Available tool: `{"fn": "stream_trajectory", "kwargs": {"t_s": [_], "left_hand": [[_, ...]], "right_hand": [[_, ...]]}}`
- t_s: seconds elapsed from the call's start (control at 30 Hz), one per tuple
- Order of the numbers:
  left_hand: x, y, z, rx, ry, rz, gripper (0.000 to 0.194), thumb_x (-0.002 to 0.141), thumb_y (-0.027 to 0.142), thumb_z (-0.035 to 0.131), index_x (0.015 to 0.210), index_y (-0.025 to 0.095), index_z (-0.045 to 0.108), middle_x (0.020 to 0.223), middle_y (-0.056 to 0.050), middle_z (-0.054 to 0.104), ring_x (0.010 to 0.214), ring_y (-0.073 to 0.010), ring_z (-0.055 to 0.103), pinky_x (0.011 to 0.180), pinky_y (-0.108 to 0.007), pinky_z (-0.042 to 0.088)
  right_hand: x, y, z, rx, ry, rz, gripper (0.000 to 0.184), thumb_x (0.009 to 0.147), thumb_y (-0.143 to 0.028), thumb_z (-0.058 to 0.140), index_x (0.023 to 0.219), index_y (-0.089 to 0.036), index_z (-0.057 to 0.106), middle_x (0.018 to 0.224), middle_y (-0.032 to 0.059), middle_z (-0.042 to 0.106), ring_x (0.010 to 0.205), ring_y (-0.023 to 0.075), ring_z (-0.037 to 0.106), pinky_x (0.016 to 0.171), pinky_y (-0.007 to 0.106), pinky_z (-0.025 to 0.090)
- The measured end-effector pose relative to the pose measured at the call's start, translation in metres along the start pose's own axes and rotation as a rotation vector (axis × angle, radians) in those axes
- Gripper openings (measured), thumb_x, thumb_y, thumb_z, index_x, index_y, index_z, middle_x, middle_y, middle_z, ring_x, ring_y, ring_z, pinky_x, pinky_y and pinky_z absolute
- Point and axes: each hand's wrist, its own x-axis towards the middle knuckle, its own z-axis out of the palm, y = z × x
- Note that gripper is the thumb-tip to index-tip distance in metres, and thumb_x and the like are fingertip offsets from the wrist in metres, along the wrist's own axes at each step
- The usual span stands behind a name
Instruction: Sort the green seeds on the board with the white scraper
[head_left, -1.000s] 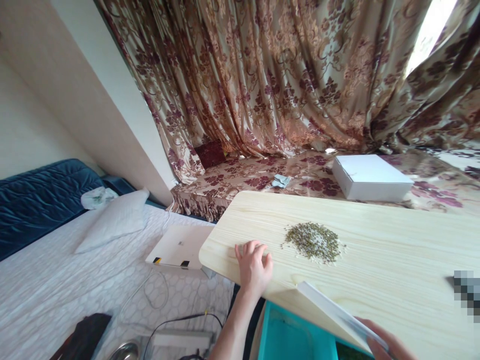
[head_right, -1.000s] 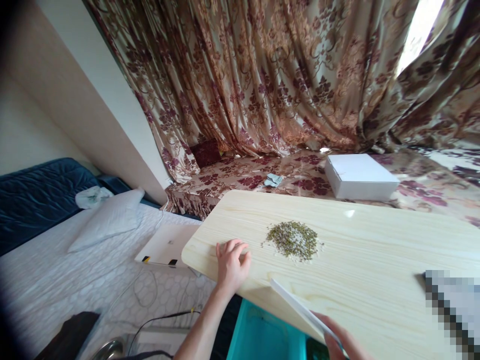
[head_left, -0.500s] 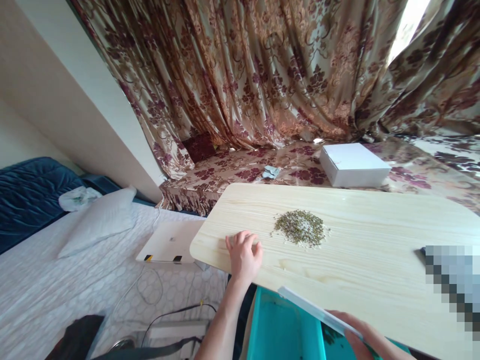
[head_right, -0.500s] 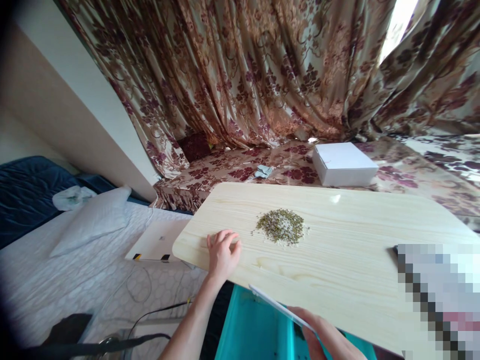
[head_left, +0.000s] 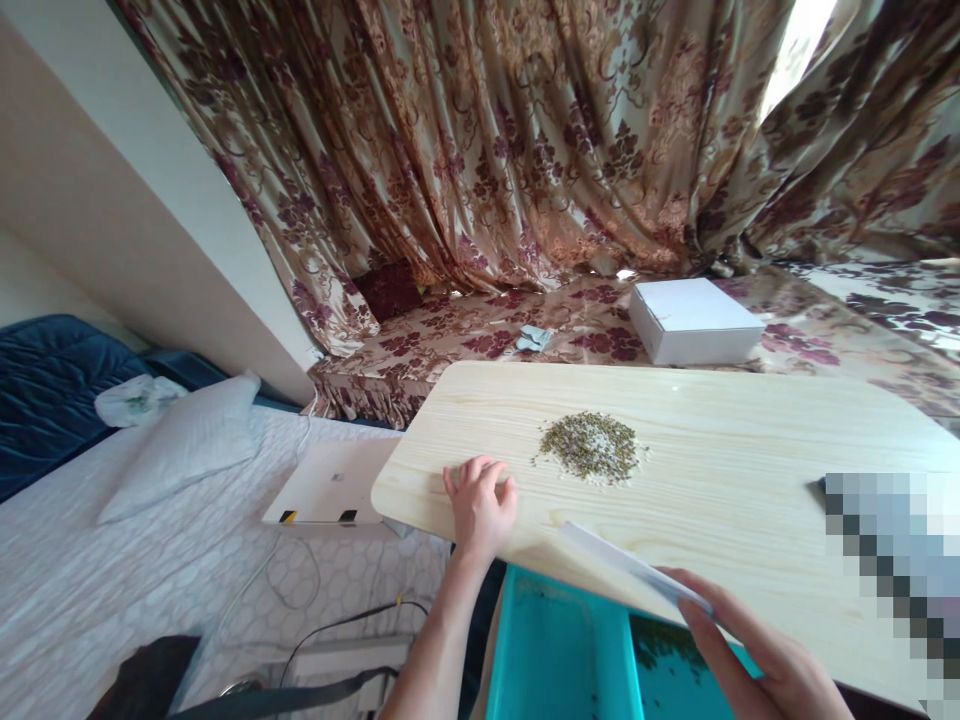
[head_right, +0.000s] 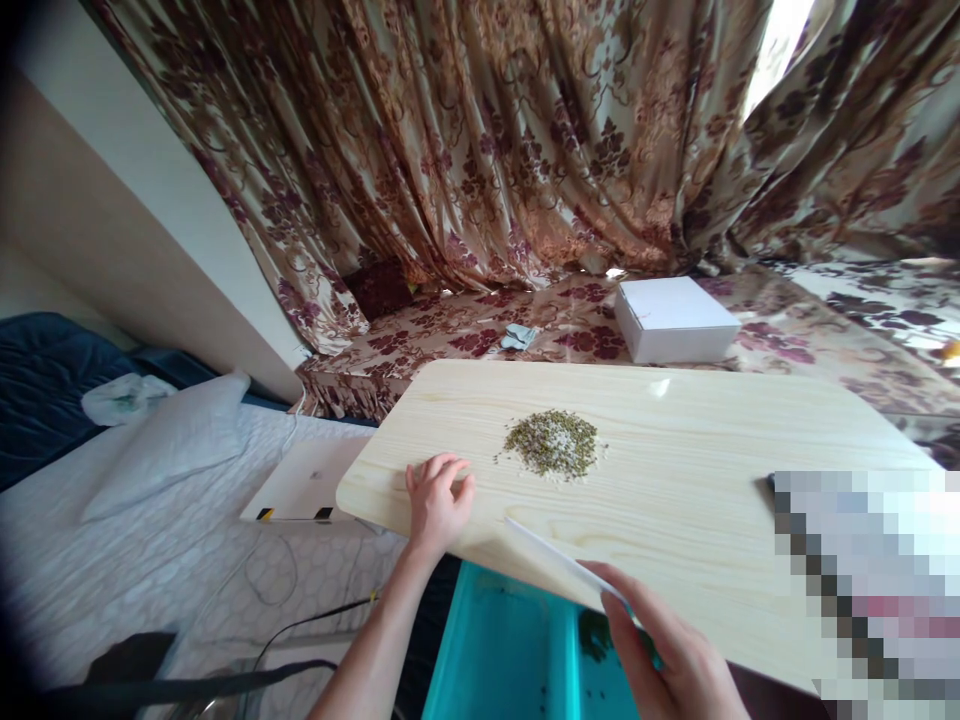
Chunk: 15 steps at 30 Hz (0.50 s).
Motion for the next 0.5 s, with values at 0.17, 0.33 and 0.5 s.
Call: {"fn": "stream_trajectory", "kwargs": {"t_s": [0.17, 0.33, 0.5], "left_hand": [[0.0, -0.0003, -0.0005, -0.009, -0.008, -0.003, 0.019, 0.083, 0.025, 0.056, 0.097, 0.026, 0.069, 0.108, -0.005, 0.065, 0.107, -0.0249, 0.057, 0.112, -0.058, 0.016], [0.0002, -0.0002, -0.0012, -0.016, -0.023, -0.007, 0.019, 0.084, 0.025, 0.057, 0.098, 0.026, 0.069, 0.109, -0.006, 0.065, 0.108, -0.025, 0.057, 0.112, -0.057, 0.015], [0.0002, 0.0002, -0.0017, -0.018, -0.028, -0.009, 0.019, 0.084, 0.025, 0.057, 0.099, 0.026, 0.068, 0.111, -0.006, 0.065, 0.109, -0.025, 0.056, 0.112, -0.058, 0.014]], "right_hand": [[0.0034, 0.0017, 0.0085, -0.017, 0.055, 0.045, 0.033, 0.089, -0.045, 0.05, 0.109, -0.026, 0.069, 0.094, 0.0012, 0.078, 0.077, 0.0158, 0.074, 0.067, 0.014, 0.055], [0.0052, 0.0042, 0.0081, -0.047, -0.017, 0.011, 0.03, 0.091, -0.04, 0.048, 0.11, -0.027, 0.068, 0.091, 0.0009, 0.077, 0.074, 0.0154, 0.074, 0.061, 0.014, 0.055], [0.0071, 0.0033, 0.0067, -0.065, -0.027, 0.0, 0.03, 0.092, -0.039, 0.046, 0.112, -0.028, 0.067, 0.093, 0.0006, 0.077, 0.075, 0.0157, 0.074, 0.062, 0.015, 0.056]]}}
